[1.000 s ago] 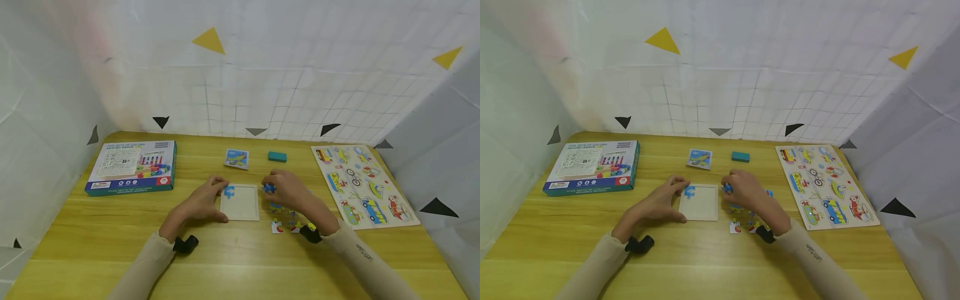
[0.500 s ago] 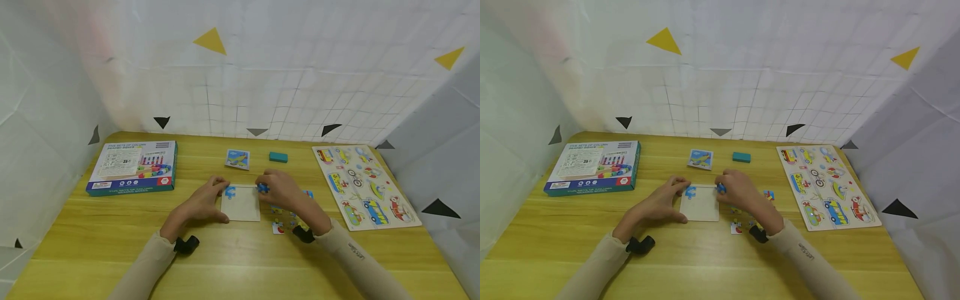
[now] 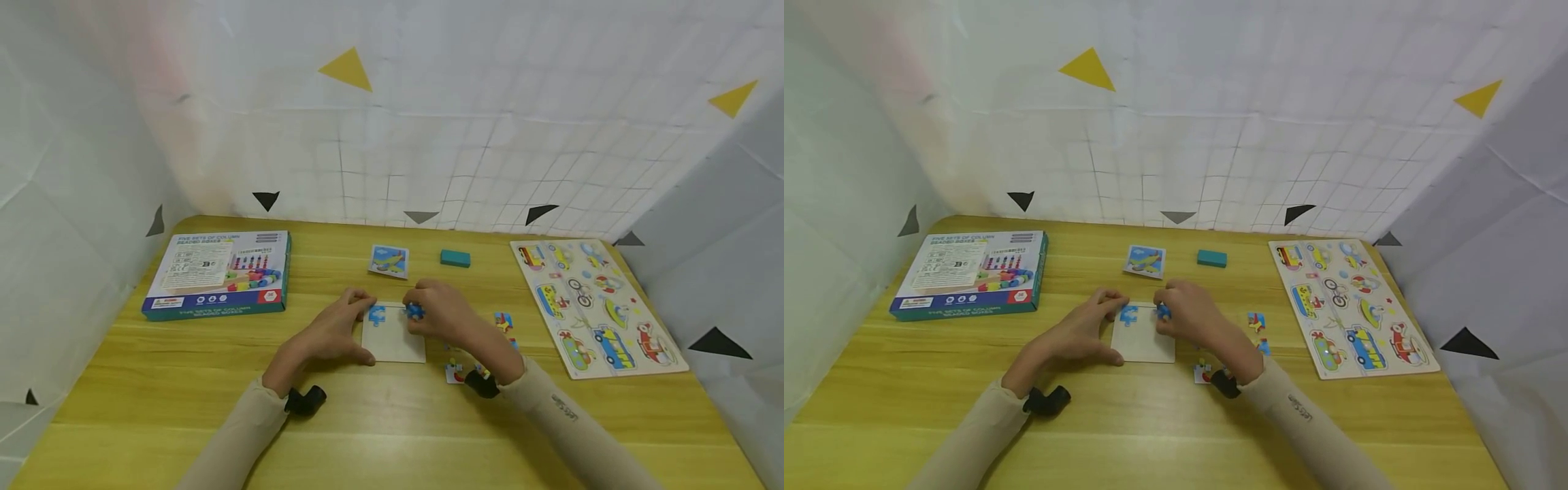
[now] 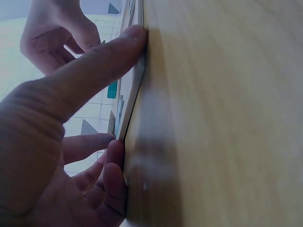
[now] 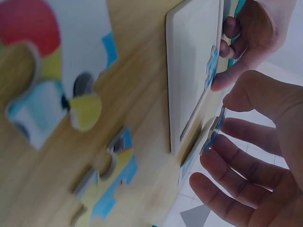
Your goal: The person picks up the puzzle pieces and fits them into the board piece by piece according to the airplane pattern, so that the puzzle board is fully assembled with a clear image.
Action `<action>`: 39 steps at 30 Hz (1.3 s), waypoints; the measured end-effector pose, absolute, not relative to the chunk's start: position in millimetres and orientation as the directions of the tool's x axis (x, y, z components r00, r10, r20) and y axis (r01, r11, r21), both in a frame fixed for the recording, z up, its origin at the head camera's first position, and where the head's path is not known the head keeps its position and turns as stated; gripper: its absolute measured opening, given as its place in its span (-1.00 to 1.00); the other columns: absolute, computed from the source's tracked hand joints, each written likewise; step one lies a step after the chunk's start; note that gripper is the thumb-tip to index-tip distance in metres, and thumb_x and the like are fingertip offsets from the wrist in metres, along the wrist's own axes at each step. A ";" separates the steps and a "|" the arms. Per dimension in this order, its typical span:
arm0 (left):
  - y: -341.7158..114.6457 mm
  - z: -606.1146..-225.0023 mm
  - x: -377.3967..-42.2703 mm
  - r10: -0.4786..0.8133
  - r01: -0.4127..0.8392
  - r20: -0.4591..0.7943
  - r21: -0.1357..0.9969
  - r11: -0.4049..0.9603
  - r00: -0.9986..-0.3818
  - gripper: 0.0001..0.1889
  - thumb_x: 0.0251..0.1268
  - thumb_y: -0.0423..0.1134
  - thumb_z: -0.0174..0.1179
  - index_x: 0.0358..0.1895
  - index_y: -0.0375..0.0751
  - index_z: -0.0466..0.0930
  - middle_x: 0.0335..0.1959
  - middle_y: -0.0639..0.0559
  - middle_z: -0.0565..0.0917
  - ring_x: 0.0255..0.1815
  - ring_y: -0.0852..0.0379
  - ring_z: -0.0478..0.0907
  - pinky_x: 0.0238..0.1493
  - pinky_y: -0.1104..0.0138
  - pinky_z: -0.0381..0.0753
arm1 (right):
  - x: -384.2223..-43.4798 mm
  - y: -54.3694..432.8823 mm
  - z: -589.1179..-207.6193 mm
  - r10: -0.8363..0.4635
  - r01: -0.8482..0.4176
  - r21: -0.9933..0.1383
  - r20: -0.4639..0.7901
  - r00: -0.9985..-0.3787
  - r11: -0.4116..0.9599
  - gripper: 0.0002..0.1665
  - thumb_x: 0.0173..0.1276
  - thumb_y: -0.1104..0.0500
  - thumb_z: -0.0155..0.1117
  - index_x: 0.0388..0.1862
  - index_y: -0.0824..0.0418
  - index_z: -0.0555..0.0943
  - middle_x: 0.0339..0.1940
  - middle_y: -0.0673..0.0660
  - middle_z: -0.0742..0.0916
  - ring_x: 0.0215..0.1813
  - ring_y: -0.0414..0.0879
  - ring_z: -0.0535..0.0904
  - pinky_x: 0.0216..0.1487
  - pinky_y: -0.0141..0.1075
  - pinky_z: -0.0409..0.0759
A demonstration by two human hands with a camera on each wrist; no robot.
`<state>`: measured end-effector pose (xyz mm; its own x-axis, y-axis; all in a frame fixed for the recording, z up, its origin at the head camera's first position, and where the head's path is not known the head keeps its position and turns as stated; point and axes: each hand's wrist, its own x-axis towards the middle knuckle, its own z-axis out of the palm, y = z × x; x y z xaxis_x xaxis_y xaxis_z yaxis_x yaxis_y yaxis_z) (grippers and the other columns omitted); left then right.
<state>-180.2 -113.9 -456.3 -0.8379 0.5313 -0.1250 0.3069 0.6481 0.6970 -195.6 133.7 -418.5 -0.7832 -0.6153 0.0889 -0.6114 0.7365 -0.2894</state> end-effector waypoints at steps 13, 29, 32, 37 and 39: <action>-114.8 -458.1 -181.4 0.549 0.335 -0.107 0.692 0.640 -0.829 0.15 -0.20 0.07 0.66 0.54 -0.15 0.23 0.39 0.08 0.22 0.09 0.13 0.38 0.19 0.18 0.44 | -198.1 119.8 -423.5 -0.639 -0.639 -0.267 0.098 -0.763 0.722 -0.74 0.10 0.14 0.50 -0.22 0.17 0.72 -0.29 0.04 0.66 -0.33 -0.15 0.48 -0.27 -0.25 0.54; -114.7 -458.5 -181.9 0.555 0.334 -0.108 0.698 0.633 -0.825 0.14 -0.19 0.06 0.65 0.54 -0.14 0.23 0.38 0.10 0.22 0.08 0.15 0.38 0.16 0.23 0.46 | -202.2 106.0 -432.1 -0.658 -0.657 -0.268 0.098 -0.746 0.705 -0.78 0.15 0.17 0.46 -0.21 0.19 0.72 -0.31 0.04 0.66 -0.36 -0.16 0.48 -0.36 -0.30 0.51; -114.7 -458.3 -181.8 0.559 0.342 -0.100 0.698 0.629 -0.823 0.14 -0.19 0.05 0.66 0.54 -0.16 0.24 0.37 0.08 0.22 0.07 0.15 0.38 0.14 0.22 0.46 | -203.0 103.8 -432.6 -0.653 -0.648 -0.266 0.080 -0.753 0.714 -0.77 0.16 0.16 0.47 -0.20 0.18 0.72 -0.31 0.04 0.65 -0.36 -0.16 0.48 -0.36 -0.30 0.51; -114.5 -457.5 -181.7 0.559 0.345 -0.095 0.699 0.627 -0.824 0.14 -0.21 0.05 0.66 0.53 -0.18 0.25 0.36 0.06 0.24 0.05 0.13 0.38 0.13 0.21 0.47 | -203.5 100.2 -433.3 -0.643 -0.632 -0.265 0.055 -0.764 0.728 -0.78 0.18 0.17 0.47 -0.19 0.19 0.71 -0.32 0.03 0.62 -0.36 -0.15 0.46 -0.34 -0.27 0.50; -114.6 -457.4 -182.0 0.557 0.344 -0.097 0.696 0.630 -0.825 0.14 -0.21 0.06 0.66 0.53 -0.18 0.25 0.36 0.07 0.24 0.06 0.14 0.38 0.13 0.21 0.47 | -203.2 99.0 -433.1 -0.640 -0.629 -0.263 0.055 -0.766 0.731 -0.79 0.18 0.18 0.46 -0.20 0.19 0.72 -0.32 0.03 0.62 -0.35 -0.15 0.45 -0.34 -0.26 0.50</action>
<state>-182.0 -114.6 -457.4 -0.8249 0.5568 -0.0970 0.3437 0.6305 0.6960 -203.2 99.0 -433.1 -0.7665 -0.6399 0.0553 -0.6294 0.7312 -0.2630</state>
